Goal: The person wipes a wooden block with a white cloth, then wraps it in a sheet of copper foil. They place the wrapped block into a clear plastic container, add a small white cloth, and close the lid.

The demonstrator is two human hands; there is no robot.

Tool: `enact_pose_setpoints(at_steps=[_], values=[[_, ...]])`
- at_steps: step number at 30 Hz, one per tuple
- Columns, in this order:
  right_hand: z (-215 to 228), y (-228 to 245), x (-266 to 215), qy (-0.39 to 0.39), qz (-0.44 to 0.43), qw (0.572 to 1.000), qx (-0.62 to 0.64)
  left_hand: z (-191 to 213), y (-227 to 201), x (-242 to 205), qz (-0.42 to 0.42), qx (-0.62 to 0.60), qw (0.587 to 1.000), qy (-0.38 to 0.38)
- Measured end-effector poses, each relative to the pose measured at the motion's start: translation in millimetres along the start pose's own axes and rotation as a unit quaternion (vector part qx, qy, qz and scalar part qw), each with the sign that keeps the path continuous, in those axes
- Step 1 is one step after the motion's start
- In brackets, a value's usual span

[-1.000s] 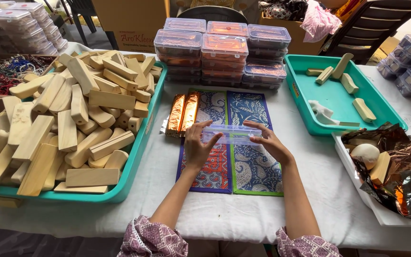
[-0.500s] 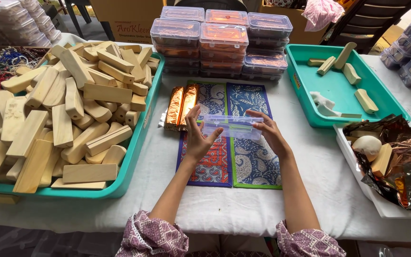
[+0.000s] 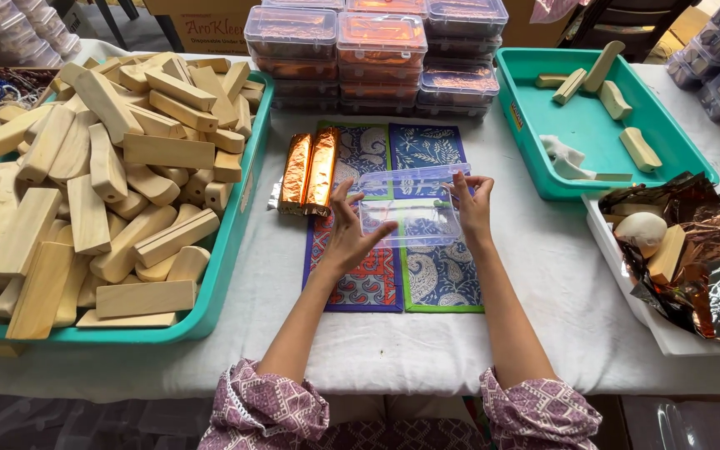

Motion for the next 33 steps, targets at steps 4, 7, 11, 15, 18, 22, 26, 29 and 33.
enact_pose_setpoints(at_steps=[4, 7, 11, 15, 18, 22, 26, 29, 33], values=[[0, -8, -1, 0.008, 0.014, 1.000, -0.012, -3, 13, -4, 0.025, -0.031, 0.998, -0.045], [-2, 3, -6, 0.007, 0.052, 0.998, -0.047, -1, 10, -3, 0.018, -0.038, 0.996, -0.075], [-6, 19, -15, 0.008, 0.130, 0.981, -0.143, 11, -10, 2, 0.071, -0.022, 0.995, -0.059], [-5, 17, -12, 0.030, 0.102, 0.976, -0.189, 7, -5, 1, 0.049, 0.037, 0.997, -0.038], [-6, 29, -18, 0.031, 0.082, 0.958, -0.274, 5, -1, -1, 0.034, 0.101, 0.994, -0.022], [7, 27, -12, -0.030, 0.132, 0.914, -0.382, 5, -4, -4, 0.067, 0.085, 0.994, -0.011], [62, 25, 45, -0.161, 0.096, 0.909, -0.373, 6, -6, -4, 0.075, 0.055, 0.995, -0.024], [127, 16, 83, -0.206, 0.105, 0.851, -0.472, 9, -24, 5, 0.112, 0.032, 0.993, -0.031], [179, 12, 93, -0.208, 0.101, 0.761, -0.606, 5, -18, 8, 0.158, 0.005, 0.987, -0.039]])
Point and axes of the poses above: each hand's wrist, its own x-axis towards the middle knuckle, its own z-axis out of the back of the hand, y = z × x, the point moved 1 cm from there along x, towards the middle knuckle, and after that the axes turned 15 degrees about -x, right-handed, at the moved point
